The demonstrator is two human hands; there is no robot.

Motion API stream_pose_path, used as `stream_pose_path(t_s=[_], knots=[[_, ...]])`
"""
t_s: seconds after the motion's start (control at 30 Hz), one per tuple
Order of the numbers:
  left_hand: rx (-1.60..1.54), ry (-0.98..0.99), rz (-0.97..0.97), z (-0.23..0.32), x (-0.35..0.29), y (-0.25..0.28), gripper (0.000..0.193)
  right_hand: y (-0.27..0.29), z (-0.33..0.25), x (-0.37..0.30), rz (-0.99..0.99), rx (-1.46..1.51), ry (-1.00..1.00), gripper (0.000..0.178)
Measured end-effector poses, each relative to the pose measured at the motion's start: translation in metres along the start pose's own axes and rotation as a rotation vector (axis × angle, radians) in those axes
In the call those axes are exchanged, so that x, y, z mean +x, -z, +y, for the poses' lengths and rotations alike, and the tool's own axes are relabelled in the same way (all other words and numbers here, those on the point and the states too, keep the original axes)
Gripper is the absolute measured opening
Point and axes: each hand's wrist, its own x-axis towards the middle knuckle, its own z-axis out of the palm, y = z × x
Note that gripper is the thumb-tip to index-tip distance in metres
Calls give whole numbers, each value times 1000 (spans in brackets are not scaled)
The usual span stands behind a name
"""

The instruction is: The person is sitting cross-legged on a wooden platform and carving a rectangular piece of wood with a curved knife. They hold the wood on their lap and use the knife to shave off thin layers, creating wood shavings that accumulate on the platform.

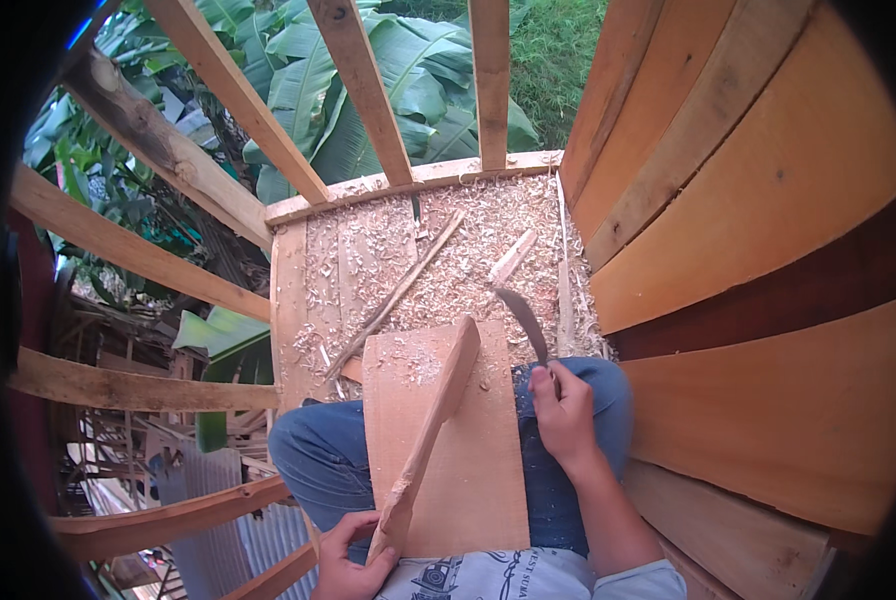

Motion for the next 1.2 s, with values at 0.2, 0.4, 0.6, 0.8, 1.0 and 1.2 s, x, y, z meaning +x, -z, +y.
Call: stream_pose_path(t_s=[0.2,0.4,0.6,0.8,1.0,1.2], knots=[[43,49,-4,1,-1,-2,38,-20,1,-30,-281,-430,394,46],[129,117,0,4,-8,-6,34,-10,6,20,-20,-588,227,58],[38,128,2,0,-7,-8,35,3,-5,56,7,-463,86,58],[47,191,-12,-1,3,4,34,-19,-9,-5,-235,-504,288,59],[14,159,17,-13,7,11,31,-24,6,30,-129,-683,235,68],[-7,155,19,-17,16,12,31,-29,4,39,-56,-703,267,67]])
